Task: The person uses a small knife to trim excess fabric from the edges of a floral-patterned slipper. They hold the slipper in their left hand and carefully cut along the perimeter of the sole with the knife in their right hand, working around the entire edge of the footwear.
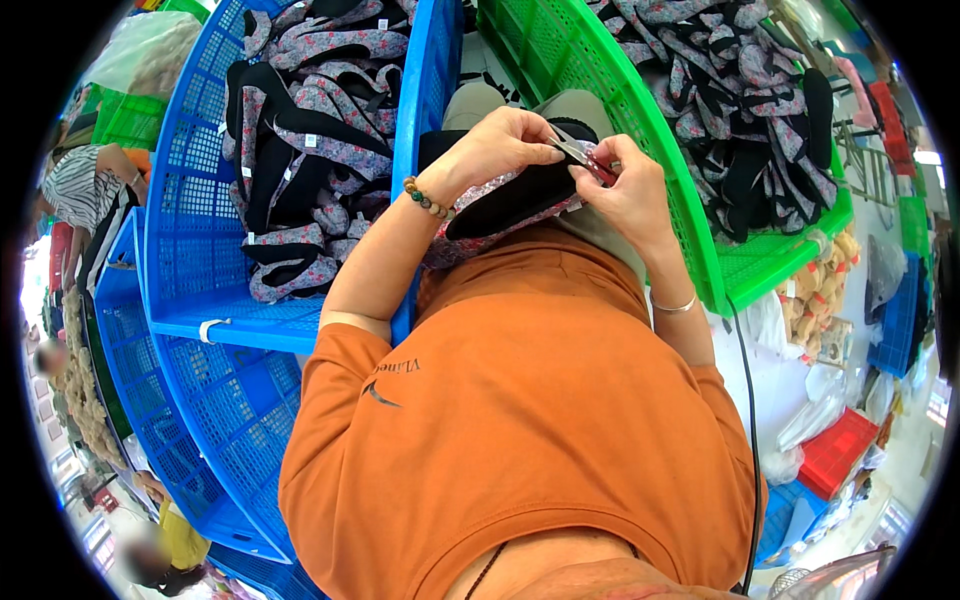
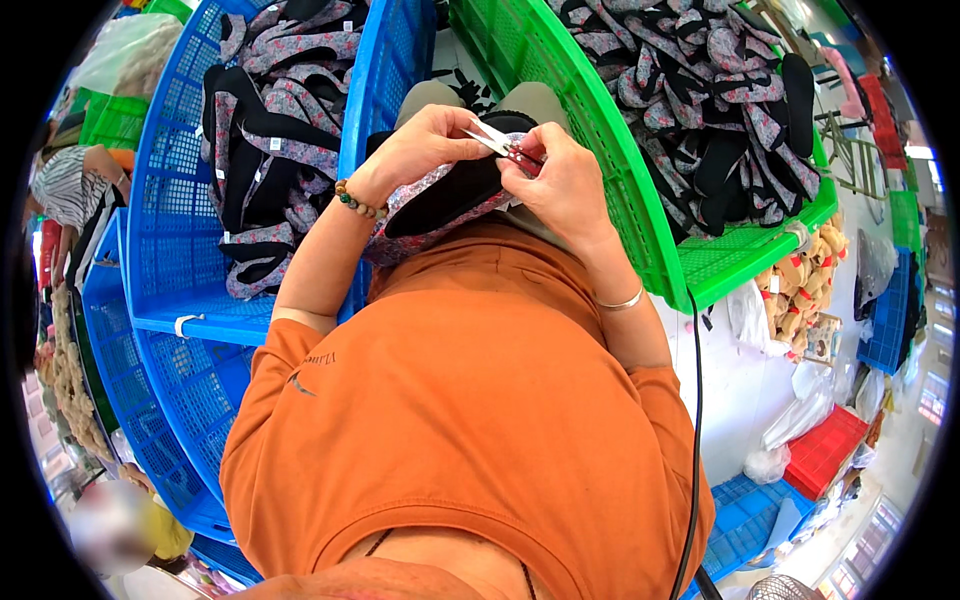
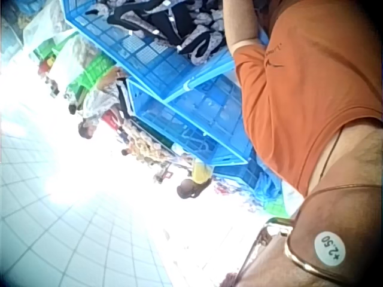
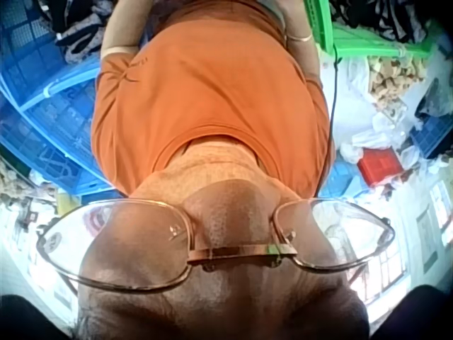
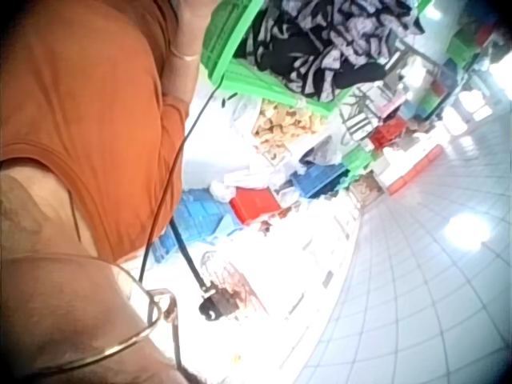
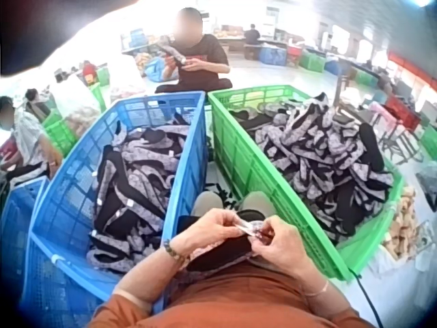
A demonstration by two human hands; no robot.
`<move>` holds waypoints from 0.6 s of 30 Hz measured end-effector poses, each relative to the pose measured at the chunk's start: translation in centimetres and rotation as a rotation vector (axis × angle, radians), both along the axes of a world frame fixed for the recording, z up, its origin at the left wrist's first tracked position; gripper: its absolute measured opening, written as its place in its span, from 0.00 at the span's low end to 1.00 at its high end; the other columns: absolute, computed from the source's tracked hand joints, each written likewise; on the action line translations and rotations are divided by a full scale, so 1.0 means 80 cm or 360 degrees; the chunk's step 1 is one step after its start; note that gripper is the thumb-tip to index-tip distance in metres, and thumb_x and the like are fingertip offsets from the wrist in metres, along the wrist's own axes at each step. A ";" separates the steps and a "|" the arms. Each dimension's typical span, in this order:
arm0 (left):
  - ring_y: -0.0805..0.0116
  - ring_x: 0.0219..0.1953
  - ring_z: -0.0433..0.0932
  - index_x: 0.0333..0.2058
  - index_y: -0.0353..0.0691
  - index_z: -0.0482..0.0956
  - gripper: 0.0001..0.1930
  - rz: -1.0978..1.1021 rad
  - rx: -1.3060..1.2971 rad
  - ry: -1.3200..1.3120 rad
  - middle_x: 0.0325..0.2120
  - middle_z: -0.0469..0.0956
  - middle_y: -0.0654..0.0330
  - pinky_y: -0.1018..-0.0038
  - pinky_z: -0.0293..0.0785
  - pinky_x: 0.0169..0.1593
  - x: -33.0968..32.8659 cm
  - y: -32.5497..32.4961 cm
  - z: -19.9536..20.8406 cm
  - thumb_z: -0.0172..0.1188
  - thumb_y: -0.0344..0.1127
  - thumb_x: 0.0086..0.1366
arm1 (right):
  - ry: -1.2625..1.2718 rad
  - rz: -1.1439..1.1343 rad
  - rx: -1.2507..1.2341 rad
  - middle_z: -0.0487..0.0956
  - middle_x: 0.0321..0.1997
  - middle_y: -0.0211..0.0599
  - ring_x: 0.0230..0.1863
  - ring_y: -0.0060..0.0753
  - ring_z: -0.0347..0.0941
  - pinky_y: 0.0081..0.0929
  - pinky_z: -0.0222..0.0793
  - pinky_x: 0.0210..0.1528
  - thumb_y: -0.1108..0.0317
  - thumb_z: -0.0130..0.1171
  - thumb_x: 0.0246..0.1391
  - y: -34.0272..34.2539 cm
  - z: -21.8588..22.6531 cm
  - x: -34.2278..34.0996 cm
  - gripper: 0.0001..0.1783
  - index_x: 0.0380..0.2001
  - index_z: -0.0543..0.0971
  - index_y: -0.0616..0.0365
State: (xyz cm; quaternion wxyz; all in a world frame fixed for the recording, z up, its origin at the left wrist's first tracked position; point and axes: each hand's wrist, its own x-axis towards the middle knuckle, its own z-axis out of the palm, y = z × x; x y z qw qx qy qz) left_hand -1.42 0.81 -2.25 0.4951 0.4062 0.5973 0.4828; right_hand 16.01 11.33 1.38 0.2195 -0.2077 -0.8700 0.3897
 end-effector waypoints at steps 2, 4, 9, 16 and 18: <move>0.83 0.32 0.72 0.37 0.33 0.77 0.09 -0.0029 0.0029 0.0001 0.30 0.77 0.66 0.85 0.68 0.38 0.000 0.001 -0.007 0.59 0.28 0.58 | 0.0052 0.0075 -0.0314 0.77 0.24 0.37 0.25 0.24 0.73 0.22 0.69 0.28 0.72 0.62 0.42 0.003 -0.005 0.001 0.11 0.27 0.72 0.64; 0.82 0.32 0.72 0.38 0.33 0.77 0.09 -0.0031 0.0056 -0.0060 0.30 0.78 0.66 0.85 0.67 0.38 0.003 -0.001 0.001 0.59 0.28 0.58 | 0.0095 0.0129 -0.0541 0.77 0.25 0.34 0.26 0.20 0.72 0.19 0.69 0.30 0.75 0.61 0.43 0.006 -0.010 0.002 0.10 0.29 0.72 0.65; 0.80 0.34 0.73 0.37 0.33 0.77 0.09 -0.0237 0.0084 -0.0724 0.31 0.77 0.66 0.84 0.67 0.41 -0.010 -0.008 0.002 0.58 0.29 0.58 | 0.0128 0.0249 -0.0892 0.76 0.27 0.29 0.29 0.13 0.69 0.13 0.67 0.32 0.78 0.60 0.46 0.010 -0.009 0.002 0.10 0.32 0.71 0.65; 0.79 0.36 0.74 0.38 0.31 0.76 0.10 -0.0297 0.0077 -0.0962 0.32 0.77 0.65 0.84 0.68 0.42 -0.016 -0.005 -0.008 0.57 0.29 0.58 | 0.0156 0.0195 -0.0789 0.75 0.27 0.28 0.28 0.13 0.69 0.12 0.66 0.31 0.77 0.61 0.47 0.006 -0.011 0.001 0.09 0.32 0.72 0.65; 0.79 0.36 0.74 0.39 0.30 0.76 0.11 -0.0290 0.0064 -0.0947 0.33 0.78 0.64 0.84 0.69 0.42 -0.016 -0.004 -0.011 0.57 0.28 0.58 | 0.0188 0.0152 -0.0734 0.75 0.26 0.28 0.28 0.12 0.69 0.12 0.66 0.31 0.77 0.60 0.47 0.006 -0.019 -0.002 0.09 0.32 0.72 0.65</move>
